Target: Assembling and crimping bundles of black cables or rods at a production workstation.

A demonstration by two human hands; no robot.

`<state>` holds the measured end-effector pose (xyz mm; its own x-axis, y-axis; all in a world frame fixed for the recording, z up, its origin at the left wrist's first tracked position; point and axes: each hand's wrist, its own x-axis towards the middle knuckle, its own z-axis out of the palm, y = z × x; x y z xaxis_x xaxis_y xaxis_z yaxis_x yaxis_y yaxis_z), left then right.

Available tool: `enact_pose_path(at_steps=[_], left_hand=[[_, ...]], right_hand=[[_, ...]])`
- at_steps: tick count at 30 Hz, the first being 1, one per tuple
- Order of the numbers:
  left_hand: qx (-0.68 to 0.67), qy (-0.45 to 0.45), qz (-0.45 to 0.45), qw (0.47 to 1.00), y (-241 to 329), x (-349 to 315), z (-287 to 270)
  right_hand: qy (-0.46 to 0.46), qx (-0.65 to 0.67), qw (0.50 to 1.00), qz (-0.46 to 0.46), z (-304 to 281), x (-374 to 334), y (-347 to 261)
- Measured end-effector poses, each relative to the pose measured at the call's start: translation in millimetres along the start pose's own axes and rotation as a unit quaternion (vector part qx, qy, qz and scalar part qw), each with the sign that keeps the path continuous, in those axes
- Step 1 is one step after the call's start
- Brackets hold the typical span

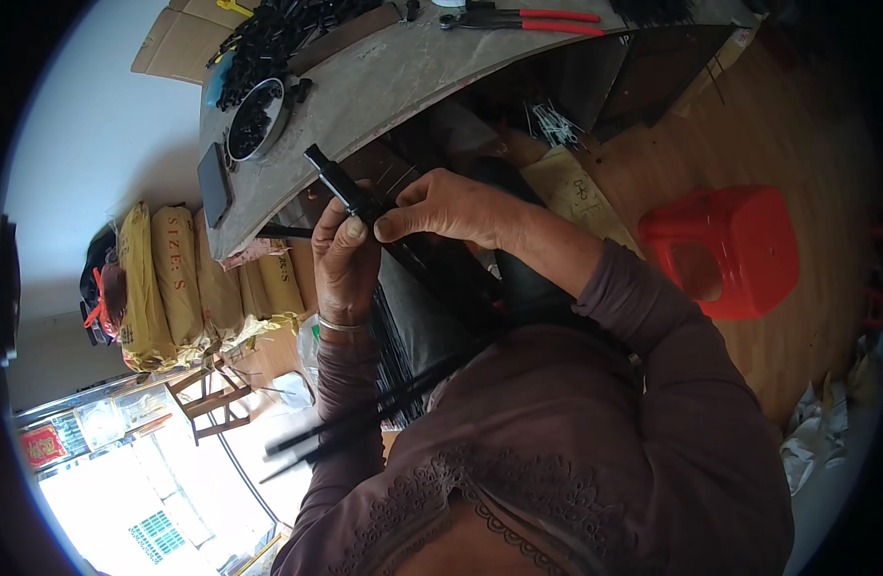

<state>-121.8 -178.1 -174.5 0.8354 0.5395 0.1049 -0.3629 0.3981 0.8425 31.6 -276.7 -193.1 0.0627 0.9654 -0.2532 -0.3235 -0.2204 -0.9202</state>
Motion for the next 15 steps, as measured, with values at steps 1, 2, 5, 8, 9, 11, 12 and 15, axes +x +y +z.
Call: enact_pose_path(at_steps=[1, 2, 5, 8, 9, 11, 12, 15], left_hand=[[-0.013, 0.009, -0.001, 1.000, -1, 0, 0], [-0.026, 0.018, -0.003, 0.999, -2, 1, -1], [-0.031, 0.013, 0.001, 0.999, -4, 1, -3], [-0.035, 0.000, 0.001, 0.999, -5, 2, -3], [-0.035, -0.001, 0.001, 0.999, -4, 2, -2], [-0.015, 0.004, 0.003, 1.000, -2, -1, 1], [-0.015, 0.003, 0.002, 1.000, 1, -2, 4], [0.022, 0.009, 0.011, 1.000, 5, -4, 8]], right_hand=[[0.027, -0.018, 0.999, -0.006, 3, -1, 0], [0.025, -0.019, 1.000, -0.006, 5, -2, -1], [0.064, -0.065, 0.996, -0.024, 8, -7, -2], [0.042, -0.039, 0.998, -0.022, 4, -6, 0], [0.030, -0.017, 0.999, -0.014, 3, -5, 1], [0.020, 0.005, 1.000, -0.006, 2, -5, 1], [0.006, 0.022, 1.000, -0.002, 2, -6, -1], [-0.007, 0.053, 0.999, 0.002, 2, -8, 0]])
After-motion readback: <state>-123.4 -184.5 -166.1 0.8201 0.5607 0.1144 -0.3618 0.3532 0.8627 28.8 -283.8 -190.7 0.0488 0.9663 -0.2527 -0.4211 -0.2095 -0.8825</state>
